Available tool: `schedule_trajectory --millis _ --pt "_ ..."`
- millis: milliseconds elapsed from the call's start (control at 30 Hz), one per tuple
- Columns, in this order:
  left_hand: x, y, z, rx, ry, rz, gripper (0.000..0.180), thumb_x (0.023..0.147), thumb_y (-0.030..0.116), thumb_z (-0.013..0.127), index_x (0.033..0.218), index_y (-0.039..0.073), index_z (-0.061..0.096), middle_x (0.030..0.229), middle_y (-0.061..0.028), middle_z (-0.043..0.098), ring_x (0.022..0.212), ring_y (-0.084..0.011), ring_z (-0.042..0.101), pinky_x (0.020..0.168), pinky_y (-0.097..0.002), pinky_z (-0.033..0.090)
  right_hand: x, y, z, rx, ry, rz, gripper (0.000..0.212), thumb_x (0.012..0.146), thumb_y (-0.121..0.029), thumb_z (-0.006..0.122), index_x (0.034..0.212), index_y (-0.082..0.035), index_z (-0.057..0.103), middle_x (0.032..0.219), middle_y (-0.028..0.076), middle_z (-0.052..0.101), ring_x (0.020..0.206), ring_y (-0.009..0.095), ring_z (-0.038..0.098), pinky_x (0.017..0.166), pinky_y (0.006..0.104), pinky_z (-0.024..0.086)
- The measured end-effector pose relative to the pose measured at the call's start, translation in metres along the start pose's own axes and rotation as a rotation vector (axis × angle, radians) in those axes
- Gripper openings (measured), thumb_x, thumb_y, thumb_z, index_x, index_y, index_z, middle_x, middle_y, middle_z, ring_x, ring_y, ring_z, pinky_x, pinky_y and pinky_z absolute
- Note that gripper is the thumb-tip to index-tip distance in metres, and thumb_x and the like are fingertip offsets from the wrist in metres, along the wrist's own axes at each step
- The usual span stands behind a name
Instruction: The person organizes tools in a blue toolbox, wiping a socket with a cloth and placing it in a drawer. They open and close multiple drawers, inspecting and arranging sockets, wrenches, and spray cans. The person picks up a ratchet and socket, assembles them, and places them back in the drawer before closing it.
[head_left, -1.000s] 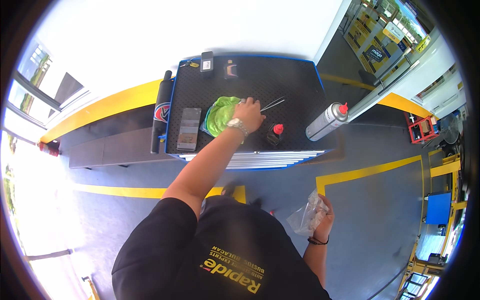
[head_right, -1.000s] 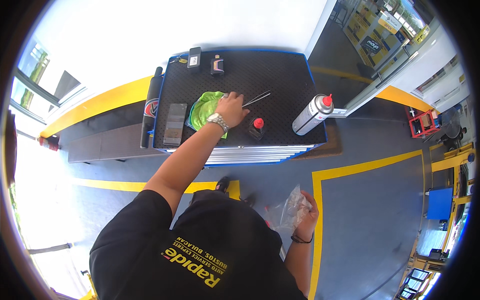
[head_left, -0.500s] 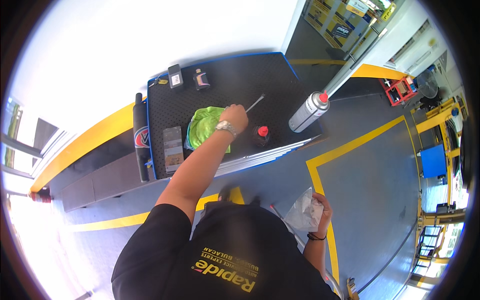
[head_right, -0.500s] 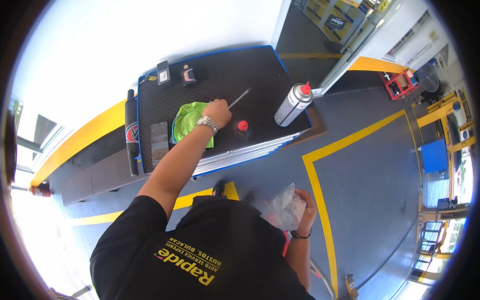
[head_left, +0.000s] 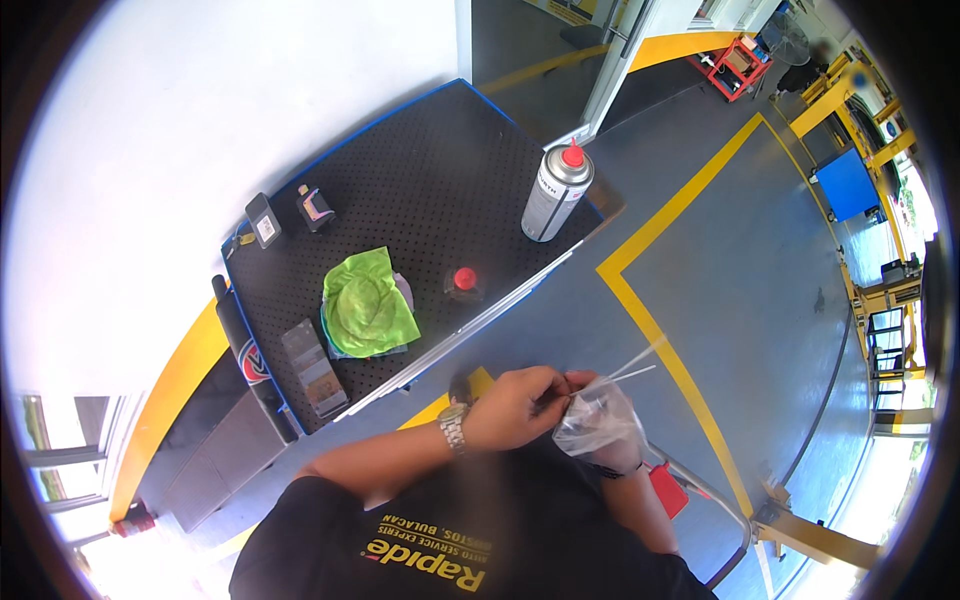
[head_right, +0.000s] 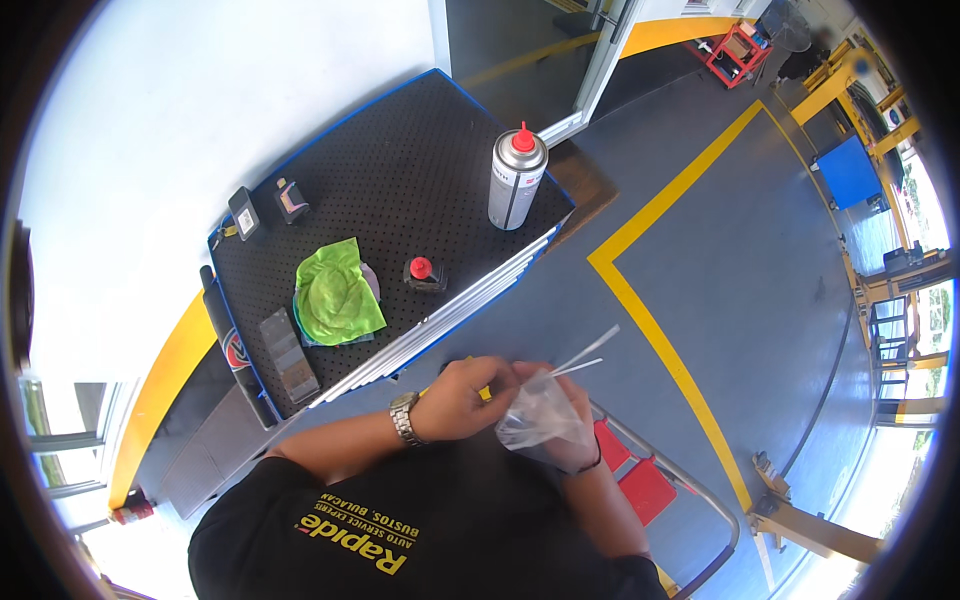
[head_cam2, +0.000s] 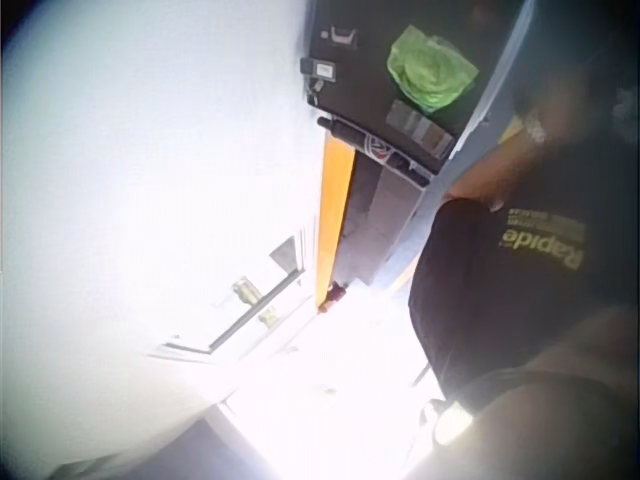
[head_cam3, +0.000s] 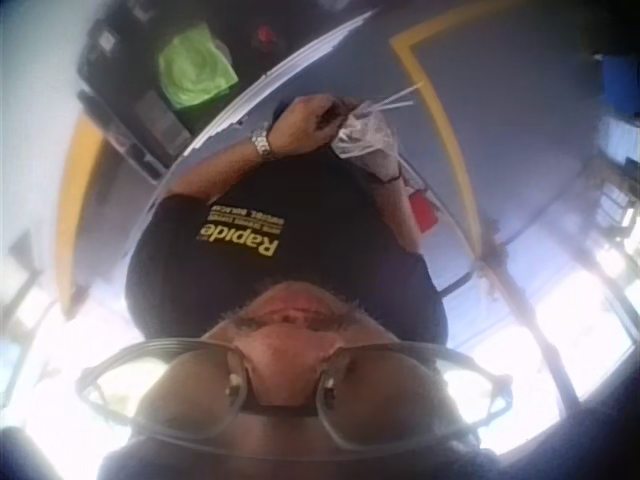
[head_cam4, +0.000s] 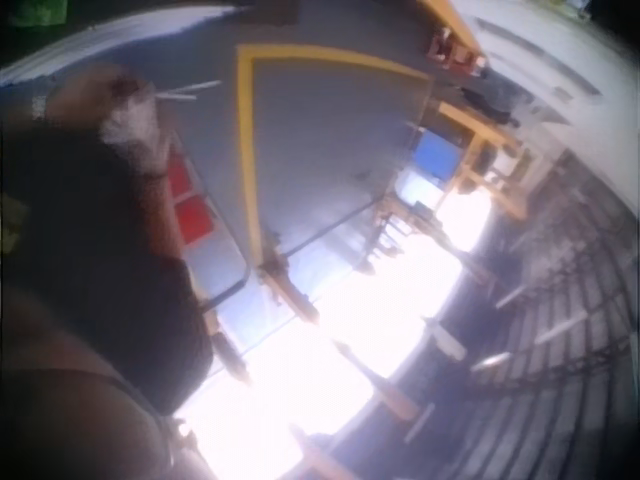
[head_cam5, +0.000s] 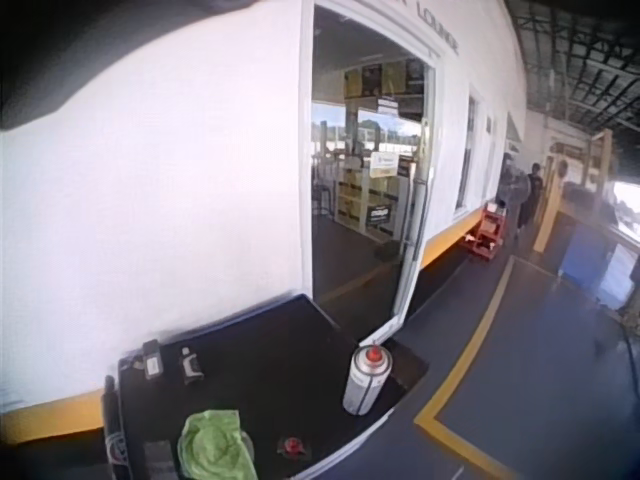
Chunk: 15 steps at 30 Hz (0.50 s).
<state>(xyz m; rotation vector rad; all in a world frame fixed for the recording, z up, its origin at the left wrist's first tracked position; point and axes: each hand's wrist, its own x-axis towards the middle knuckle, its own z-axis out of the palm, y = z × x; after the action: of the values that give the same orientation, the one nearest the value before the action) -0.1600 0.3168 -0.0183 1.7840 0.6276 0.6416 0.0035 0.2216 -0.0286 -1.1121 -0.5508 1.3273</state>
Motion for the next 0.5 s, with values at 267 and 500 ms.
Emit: schedule_trajectory --millis 267,500 --pt "-0.015 -0.061 -0.024 0.381 0.653 0.074 0.029 0.075 0.006 0.078 0.098 0.003 0.06 0.092 -0.0135 0.062 0.08 -0.0273 0.063 0.072 -0.0386 0.052 0.033 -0.002 -0.041 -0.177 0.042 -0.064 0.019 0.1 -0.018 0.06 0.096 0.0 0.067 0.076 0.001 0.063 0.062 0.006 0.053 0.058 0.0202 0.042" --pt "0.031 -0.081 -0.107 0.416 0.306 -0.309 0.058 0.07 0.002 0.081 0.124 0.008 0.058 0.12 -0.0096 0.06 0.114 -0.0238 0.058 0.098 -0.0345 0.044 0.089 -0.054 -0.172 -0.272 0.138 -0.137 0.018 0.099 -0.012 0.059 0.101 0.002 0.069 0.078 -0.001 0.065 0.067 0.004 0.055 0.059 0.0202 0.043"
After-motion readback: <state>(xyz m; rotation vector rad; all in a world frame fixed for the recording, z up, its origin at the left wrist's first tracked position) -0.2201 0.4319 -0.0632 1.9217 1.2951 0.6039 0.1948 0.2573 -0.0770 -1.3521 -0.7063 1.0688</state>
